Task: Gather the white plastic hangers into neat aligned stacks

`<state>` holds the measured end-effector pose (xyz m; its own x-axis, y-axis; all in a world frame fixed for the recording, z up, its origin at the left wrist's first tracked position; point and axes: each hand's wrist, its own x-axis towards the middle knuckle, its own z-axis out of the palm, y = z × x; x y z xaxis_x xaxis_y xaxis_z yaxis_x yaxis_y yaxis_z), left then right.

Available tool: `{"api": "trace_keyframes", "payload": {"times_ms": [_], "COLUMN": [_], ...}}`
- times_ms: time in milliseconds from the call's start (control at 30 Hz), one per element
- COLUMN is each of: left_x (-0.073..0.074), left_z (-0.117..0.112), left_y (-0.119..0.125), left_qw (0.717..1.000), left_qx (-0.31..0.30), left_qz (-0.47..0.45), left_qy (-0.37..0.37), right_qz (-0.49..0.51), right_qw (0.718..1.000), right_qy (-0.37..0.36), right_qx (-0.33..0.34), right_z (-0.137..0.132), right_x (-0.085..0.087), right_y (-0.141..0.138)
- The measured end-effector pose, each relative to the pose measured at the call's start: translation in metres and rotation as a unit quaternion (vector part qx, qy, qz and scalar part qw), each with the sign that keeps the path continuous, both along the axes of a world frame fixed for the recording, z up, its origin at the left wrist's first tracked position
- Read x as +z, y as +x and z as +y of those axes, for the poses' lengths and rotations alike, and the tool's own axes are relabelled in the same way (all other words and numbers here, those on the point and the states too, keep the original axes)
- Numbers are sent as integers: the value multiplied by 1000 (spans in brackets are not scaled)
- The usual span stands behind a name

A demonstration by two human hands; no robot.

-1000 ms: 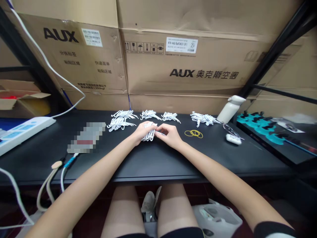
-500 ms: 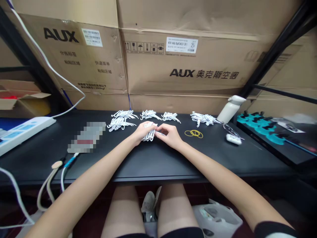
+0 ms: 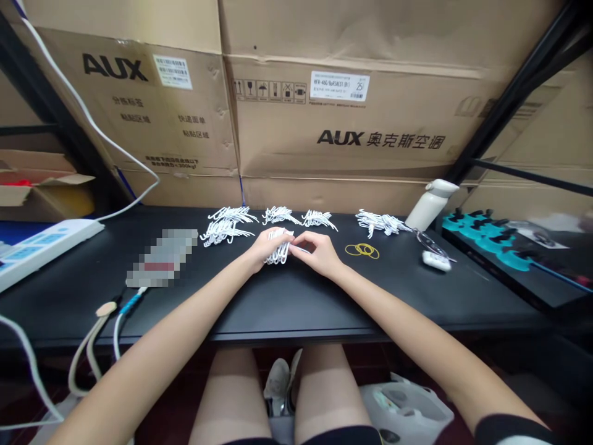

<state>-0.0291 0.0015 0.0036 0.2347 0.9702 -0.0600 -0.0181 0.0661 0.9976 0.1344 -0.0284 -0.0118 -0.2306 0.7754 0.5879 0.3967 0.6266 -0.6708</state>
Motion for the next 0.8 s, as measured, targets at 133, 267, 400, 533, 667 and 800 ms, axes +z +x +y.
{"api": "trace_keyframes", "payload": {"times_ms": [133, 267, 400, 533, 667, 800], "left_x": [0, 3, 4, 2, 0, 0], "left_z": [0, -2, -3, -1, 0, 0], "left_y": [-1, -1, -1, -2, -2, -2], "left_qw": [1000, 1000, 1000, 1000, 1000, 1000], "left_qx": [-5, -1, 0, -5, -6, -4], "left_qz": [-9, -7, 2, 2, 3, 1], "left_qy": [-6, -15, -20, -23, -22, -22], "right_qz": [44, 8, -180, -342, -410, -438], "right_qw": [998, 992, 954, 881, 828, 803], "right_qy": [-38, -34, -67, -161, -251, -279], "right_qx": [2, -119, -231, -285, -287, -294], "right_z": [7, 19, 24, 21, 18, 17], "right_x": [2, 6, 14, 22, 27, 32], "right_y": [7, 27, 52, 66, 69, 71]}}
